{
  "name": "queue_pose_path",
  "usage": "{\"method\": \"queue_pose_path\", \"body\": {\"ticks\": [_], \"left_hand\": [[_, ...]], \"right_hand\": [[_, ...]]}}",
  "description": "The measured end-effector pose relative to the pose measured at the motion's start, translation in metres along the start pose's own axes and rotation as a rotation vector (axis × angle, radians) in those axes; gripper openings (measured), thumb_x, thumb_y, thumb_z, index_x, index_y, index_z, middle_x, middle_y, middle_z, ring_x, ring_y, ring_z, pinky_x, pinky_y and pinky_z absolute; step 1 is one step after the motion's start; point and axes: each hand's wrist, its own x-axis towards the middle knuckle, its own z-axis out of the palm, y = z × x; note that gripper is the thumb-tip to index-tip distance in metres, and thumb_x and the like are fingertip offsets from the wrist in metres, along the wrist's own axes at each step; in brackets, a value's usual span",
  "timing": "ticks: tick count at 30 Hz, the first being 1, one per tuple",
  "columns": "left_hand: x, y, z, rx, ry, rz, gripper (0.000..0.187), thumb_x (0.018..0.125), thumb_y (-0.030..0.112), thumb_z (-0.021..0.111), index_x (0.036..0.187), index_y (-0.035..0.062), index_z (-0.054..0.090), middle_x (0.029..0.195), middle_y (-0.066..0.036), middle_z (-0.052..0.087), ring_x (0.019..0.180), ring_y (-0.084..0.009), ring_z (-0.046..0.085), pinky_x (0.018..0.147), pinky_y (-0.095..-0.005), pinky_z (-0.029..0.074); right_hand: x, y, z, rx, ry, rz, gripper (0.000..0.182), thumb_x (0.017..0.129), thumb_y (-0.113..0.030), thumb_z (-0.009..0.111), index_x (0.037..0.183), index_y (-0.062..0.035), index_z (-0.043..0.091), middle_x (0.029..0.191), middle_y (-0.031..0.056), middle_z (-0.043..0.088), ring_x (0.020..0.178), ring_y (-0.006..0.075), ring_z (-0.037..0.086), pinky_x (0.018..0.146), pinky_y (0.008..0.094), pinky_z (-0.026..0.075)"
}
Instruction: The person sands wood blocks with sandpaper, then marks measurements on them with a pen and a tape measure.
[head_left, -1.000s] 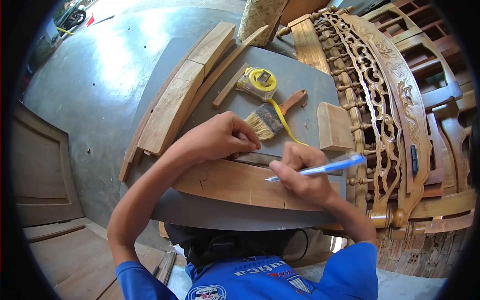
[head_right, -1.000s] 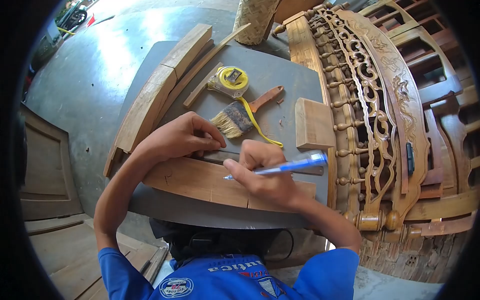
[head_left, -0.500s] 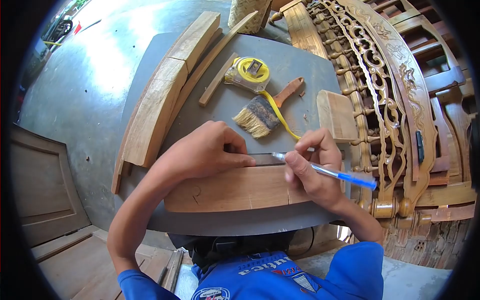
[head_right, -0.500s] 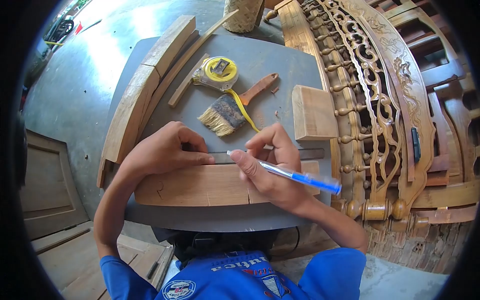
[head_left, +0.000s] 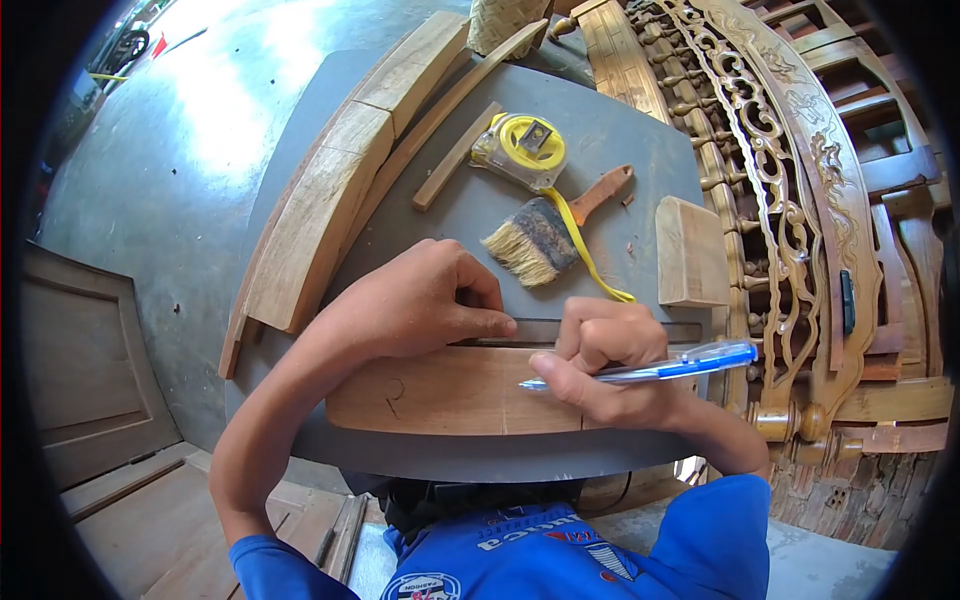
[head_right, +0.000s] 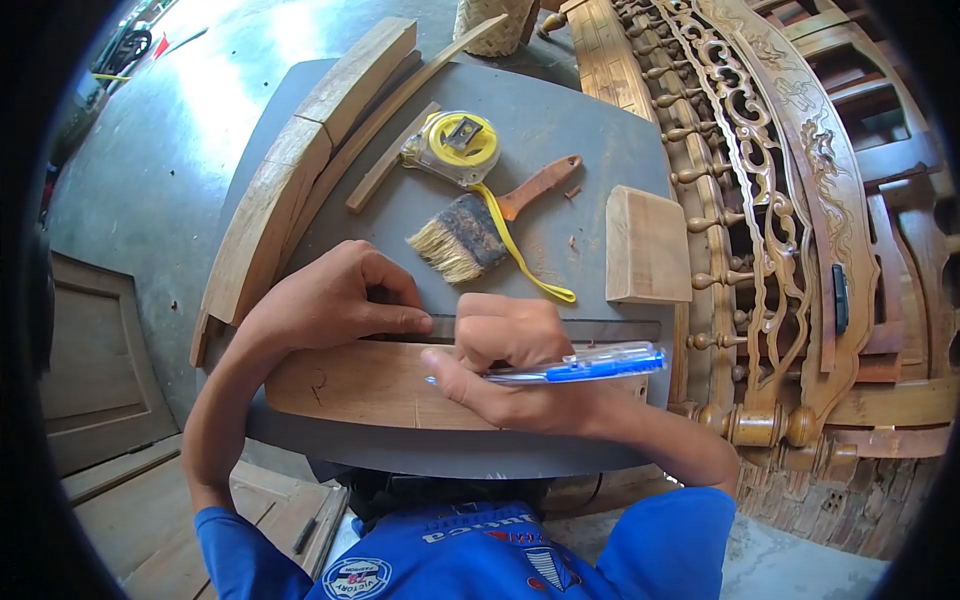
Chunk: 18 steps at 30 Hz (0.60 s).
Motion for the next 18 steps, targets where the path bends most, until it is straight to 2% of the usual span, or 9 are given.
{"method": "queue_pose_path", "body": {"ticks": [1,6,18], "left_hand": [[-0.0005,0.0008,0.0002,0.002,-0.005,-0.003,0.023,0.074,0.022,0.068,0.079,-0.0002,0.067,0.062,-0.010,0.062,0.054,-0.0135,0.052,0.057,-0.0279,0.043],[-0.0010,0.0018,0.0006,0.012,-0.002,-0.019,0.022,0.074,0.022,0.068,0.078,-0.0001,0.068,0.063,-0.010,0.062,0.055,-0.0136,0.053,0.057,-0.0281,0.043],[-0.0002,0.0020,0.0014,0.034,-0.002,-0.046,0.021,0.074,0.020,0.068,0.079,-0.0006,0.067,0.064,-0.011,0.062,0.055,-0.0138,0.053,0.058,-0.0283,0.043]], "right_hand": [[0.0006,0.0000,0.0002,-0.014,-0.003,0.004,0.035,0.067,0.004,0.063,0.050,-0.0050,0.034,0.052,0.0056,0.045,0.041,0.0115,0.038,0.038,0.0260,0.027],[0.0012,-0.0030,0.0001,-0.057,-0.002,-0.004,0.035,0.068,0.003,0.062,0.049,-0.0044,0.033,0.051,0.0046,0.040,0.041,0.0116,0.034,0.038,0.0270,0.026],[0.0016,-0.0009,-0.0002,-0.072,-0.023,-0.016,0.035,0.067,0.003,0.064,0.050,-0.0047,0.034,0.052,0.0041,0.042,0.041,0.0123,0.036,0.038,0.0267,0.028]]}}
